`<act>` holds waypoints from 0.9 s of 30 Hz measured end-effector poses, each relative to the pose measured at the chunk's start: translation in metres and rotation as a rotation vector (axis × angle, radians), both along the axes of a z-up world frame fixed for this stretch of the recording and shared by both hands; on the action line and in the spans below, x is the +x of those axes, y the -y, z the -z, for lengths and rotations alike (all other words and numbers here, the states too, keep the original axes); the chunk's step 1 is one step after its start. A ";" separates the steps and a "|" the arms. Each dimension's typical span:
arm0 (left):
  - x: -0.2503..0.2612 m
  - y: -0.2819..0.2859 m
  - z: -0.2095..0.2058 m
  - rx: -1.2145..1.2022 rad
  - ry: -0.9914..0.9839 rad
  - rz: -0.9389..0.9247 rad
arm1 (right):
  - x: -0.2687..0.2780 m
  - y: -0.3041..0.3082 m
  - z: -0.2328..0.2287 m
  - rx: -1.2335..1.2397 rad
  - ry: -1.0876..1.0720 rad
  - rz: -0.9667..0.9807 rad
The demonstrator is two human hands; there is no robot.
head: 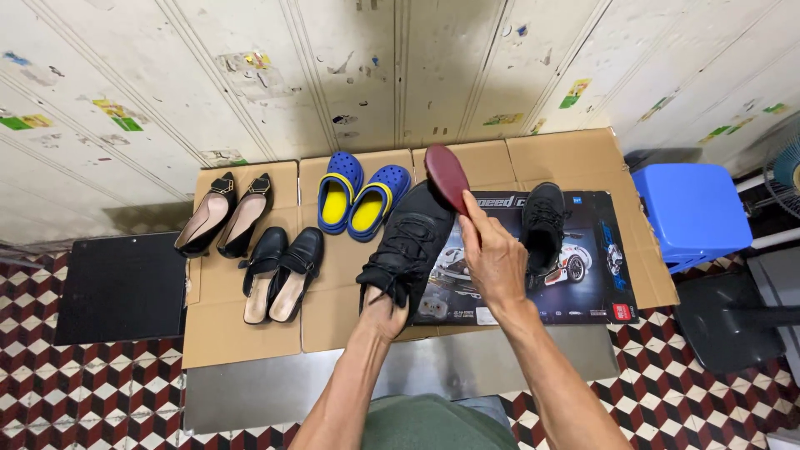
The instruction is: Cleaning black sneakers with a brush and tying the laces while organizing other footwear on a cardboard surface.
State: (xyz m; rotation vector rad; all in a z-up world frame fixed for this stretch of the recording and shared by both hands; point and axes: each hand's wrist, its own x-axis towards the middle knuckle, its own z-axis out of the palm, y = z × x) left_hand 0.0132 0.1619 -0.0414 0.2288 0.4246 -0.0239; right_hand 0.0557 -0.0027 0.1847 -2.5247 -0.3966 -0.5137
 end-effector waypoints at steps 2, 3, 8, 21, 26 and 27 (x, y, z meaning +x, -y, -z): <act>0.000 -0.002 0.009 -0.042 0.053 -0.022 | -0.002 -0.002 0.011 0.125 0.009 -0.011; 0.000 -0.003 0.014 -0.082 0.106 -0.047 | -0.003 -0.003 0.016 0.252 0.017 -0.024; 0.013 -0.009 -0.067 -0.444 0.056 -0.127 | -0.061 -0.013 0.038 0.527 -0.204 0.004; 0.064 -0.020 -0.128 -0.898 0.329 -0.131 | -0.124 0.005 0.068 0.602 -0.383 -0.045; 0.053 0.015 -0.138 -1.103 0.387 -0.064 | -0.057 -0.012 0.033 0.522 -0.248 0.007; 0.050 0.021 -0.144 -0.907 0.032 -0.237 | -0.050 -0.013 0.027 0.532 -0.210 -0.011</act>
